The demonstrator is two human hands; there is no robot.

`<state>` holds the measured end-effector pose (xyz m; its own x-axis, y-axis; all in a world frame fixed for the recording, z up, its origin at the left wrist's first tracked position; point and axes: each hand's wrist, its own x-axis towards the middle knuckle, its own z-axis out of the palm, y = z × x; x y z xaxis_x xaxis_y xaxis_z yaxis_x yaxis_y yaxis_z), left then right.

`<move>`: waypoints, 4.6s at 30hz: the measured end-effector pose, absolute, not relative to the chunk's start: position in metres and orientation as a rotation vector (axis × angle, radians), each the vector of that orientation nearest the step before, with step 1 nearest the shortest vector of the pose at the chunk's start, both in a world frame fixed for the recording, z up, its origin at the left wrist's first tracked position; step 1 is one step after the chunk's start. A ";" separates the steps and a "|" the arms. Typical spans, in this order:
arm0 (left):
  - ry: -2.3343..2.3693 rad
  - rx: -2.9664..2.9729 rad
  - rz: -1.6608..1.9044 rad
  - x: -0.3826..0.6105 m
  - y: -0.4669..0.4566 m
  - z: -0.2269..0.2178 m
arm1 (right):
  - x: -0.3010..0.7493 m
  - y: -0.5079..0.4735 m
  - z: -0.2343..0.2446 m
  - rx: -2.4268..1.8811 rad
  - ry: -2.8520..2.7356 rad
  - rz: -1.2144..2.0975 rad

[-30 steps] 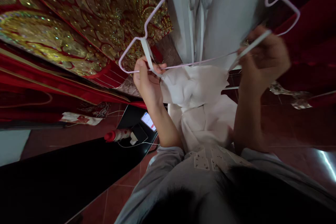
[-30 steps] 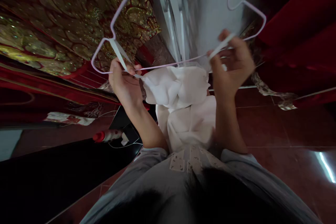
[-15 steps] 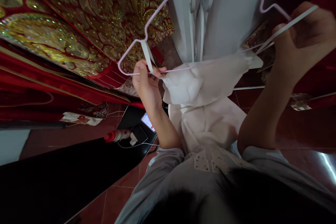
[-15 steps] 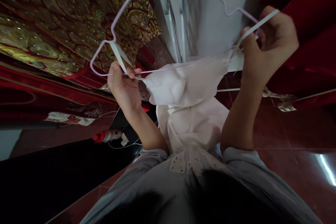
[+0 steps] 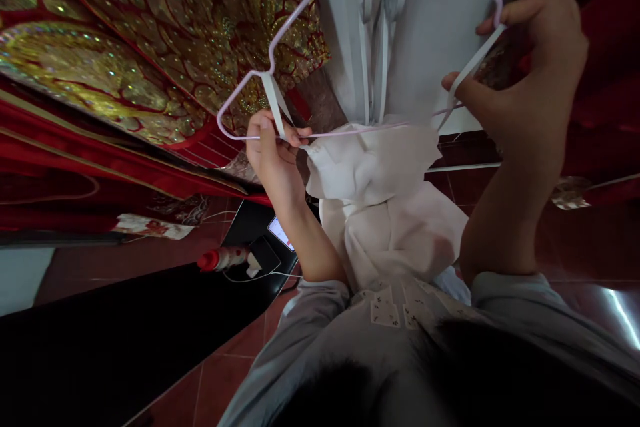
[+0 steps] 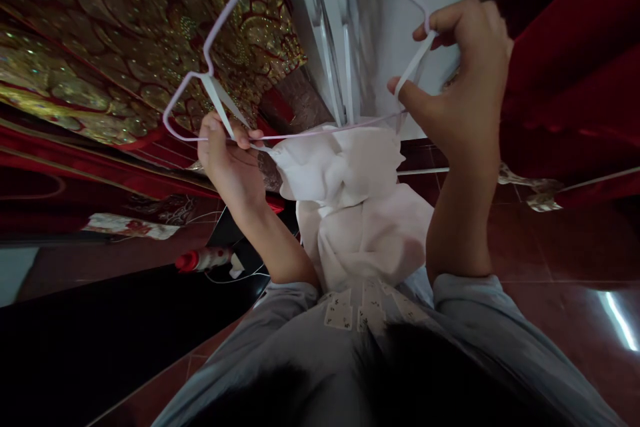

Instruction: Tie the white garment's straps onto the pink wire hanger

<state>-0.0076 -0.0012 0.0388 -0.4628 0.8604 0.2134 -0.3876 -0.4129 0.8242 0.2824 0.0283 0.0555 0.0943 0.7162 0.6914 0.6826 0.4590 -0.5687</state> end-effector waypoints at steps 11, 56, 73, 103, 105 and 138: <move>0.966 0.778 1.927 -0.002 -0.002 0.036 | 0.251 -0.001 0.051 -0.818 -1.680 0.187; 0.970 1.024 2.102 -0.013 -0.022 0.063 | 0.224 -0.003 0.015 -1.048 -1.916 0.166; 1.040 1.462 1.694 0.004 -0.019 0.063 | 0.220 -0.003 0.017 -1.088 -1.921 0.183; 0.698 0.675 2.016 -0.030 -0.027 0.079 | 0.219 -0.005 0.010 -1.053 -1.913 0.205; 0.764 0.734 2.045 -0.037 -0.029 0.068 | 0.220 -0.004 0.010 -1.062 -1.919 0.202; 0.912 0.850 1.924 -0.002 -0.016 0.036 | 0.212 -0.008 0.008 -1.045 -1.887 0.224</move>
<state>-0.0016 -0.0160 0.0364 -0.4321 0.8751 0.2179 -0.3853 -0.3976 0.8328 0.2117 -0.0080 0.0076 -0.2004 0.7404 0.6416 0.5699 0.6208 -0.5384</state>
